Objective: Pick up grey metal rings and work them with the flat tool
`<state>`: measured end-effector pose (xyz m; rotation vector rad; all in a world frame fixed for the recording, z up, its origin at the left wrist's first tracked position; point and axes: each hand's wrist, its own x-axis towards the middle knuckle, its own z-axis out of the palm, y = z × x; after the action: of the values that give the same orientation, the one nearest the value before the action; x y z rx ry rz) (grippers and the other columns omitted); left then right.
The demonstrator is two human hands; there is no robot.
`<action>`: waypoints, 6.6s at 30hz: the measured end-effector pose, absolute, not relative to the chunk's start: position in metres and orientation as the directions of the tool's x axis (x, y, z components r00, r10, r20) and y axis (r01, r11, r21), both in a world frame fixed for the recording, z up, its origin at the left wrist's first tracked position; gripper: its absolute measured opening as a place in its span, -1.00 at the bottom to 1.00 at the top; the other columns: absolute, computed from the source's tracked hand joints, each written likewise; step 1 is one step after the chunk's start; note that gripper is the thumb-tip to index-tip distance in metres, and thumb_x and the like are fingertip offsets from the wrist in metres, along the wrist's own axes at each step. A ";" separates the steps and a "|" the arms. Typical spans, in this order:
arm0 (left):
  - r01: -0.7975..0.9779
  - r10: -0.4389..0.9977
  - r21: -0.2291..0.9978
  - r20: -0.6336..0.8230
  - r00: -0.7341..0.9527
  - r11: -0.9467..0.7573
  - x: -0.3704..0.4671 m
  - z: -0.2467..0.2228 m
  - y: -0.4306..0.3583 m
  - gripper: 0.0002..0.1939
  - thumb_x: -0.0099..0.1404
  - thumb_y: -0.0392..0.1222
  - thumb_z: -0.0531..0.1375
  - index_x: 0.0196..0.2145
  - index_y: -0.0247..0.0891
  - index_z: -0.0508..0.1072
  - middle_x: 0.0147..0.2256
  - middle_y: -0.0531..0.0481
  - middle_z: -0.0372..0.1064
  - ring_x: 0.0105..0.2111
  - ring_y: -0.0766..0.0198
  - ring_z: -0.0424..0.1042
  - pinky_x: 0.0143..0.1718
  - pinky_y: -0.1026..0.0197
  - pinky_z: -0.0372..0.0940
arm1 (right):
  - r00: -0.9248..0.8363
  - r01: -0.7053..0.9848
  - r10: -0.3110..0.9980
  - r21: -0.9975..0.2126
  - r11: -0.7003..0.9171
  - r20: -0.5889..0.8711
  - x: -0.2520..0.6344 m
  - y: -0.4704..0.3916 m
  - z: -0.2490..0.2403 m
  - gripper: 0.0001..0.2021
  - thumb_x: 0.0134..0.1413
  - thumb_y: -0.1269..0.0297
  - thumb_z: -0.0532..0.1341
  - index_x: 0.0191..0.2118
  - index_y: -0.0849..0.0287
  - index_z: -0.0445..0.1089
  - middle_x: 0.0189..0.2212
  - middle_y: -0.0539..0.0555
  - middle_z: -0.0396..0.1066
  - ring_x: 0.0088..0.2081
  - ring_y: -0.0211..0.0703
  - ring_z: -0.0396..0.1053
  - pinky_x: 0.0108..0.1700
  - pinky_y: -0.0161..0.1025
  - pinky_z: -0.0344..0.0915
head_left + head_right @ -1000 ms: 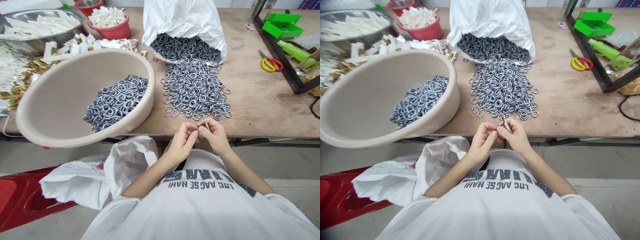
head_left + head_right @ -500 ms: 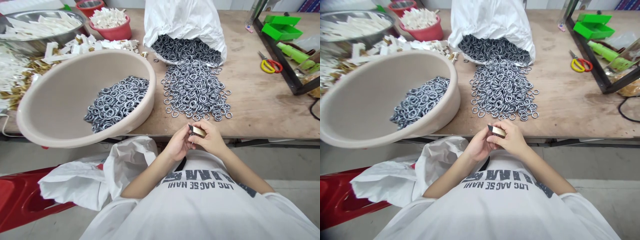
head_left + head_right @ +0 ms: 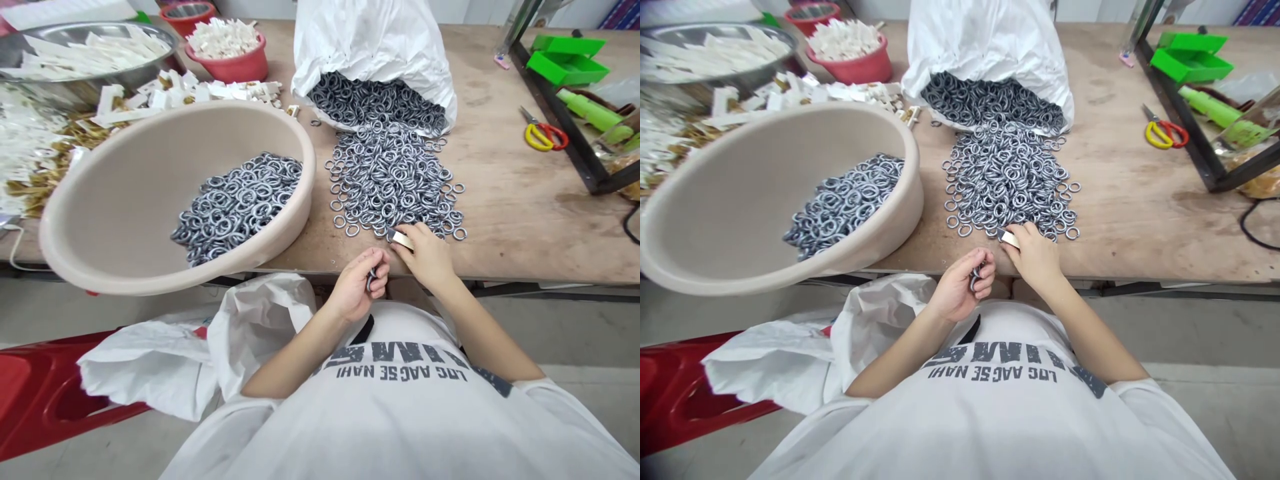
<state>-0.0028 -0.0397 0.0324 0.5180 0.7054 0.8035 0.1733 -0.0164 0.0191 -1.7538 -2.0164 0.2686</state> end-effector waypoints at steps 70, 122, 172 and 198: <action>-0.393 0.914 0.834 -0.292 0.283 0.388 0.002 0.020 -0.036 -0.58 0.19 0.13 0.36 -0.30 -0.25 0.35 -0.51 0.16 0.29 -0.66 0.55 0.10 -0.65 0.42 -0.11 | -0.110 0.226 0.983 -0.960 0.168 0.146 0.165 -0.042 0.021 -0.77 0.27 0.10 0.22 -0.30 0.15 0.43 -0.48 -0.05 0.27 -0.43 -0.26 0.18 -0.34 -0.28 0.14; -0.402 0.923 0.843 -0.254 0.289 0.358 0.004 0.015 -0.036 -0.58 0.21 0.12 0.34 -0.39 -0.27 0.30 -0.50 0.15 0.23 -0.65 0.55 0.04 -0.64 0.39 -0.15 | -0.003 0.129 0.988 -0.980 0.154 0.155 0.159 -0.042 0.013 -0.78 0.24 0.09 0.26 -0.32 0.12 0.39 -0.44 -0.05 0.27 -0.40 -0.25 0.18 -0.31 -0.27 0.17; -0.397 0.924 0.847 -0.251 0.287 0.353 0.001 0.011 -0.037 -0.62 0.31 0.11 0.25 -0.35 -0.26 0.30 -0.51 0.15 0.23 -0.66 0.54 0.08 -0.64 0.40 -0.13 | -0.123 0.133 0.986 -0.983 0.127 0.111 0.155 -0.042 0.013 -0.82 0.23 0.20 0.24 -0.36 0.17 0.38 -0.49 -0.08 0.25 -0.45 -0.30 0.14 -0.36 -0.29 0.10; -0.278 0.946 0.931 -0.154 0.285 0.236 0.007 0.012 -0.047 -0.59 0.29 0.17 0.25 -0.38 -0.26 0.32 -0.55 0.14 0.16 -0.59 0.46 0.04 -0.58 0.36 -0.07 | -0.122 -0.066 0.991 -0.997 0.048 0.056 0.156 -0.044 0.015 -0.67 0.20 0.02 0.28 -0.41 0.15 0.31 -0.50 -0.08 0.20 -0.44 -0.29 0.14 -0.35 -0.30 0.13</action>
<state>0.0065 -0.0474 0.0123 0.9519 0.8844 1.0100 0.1556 -0.0436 0.0147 -1.0628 -1.2760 1.2899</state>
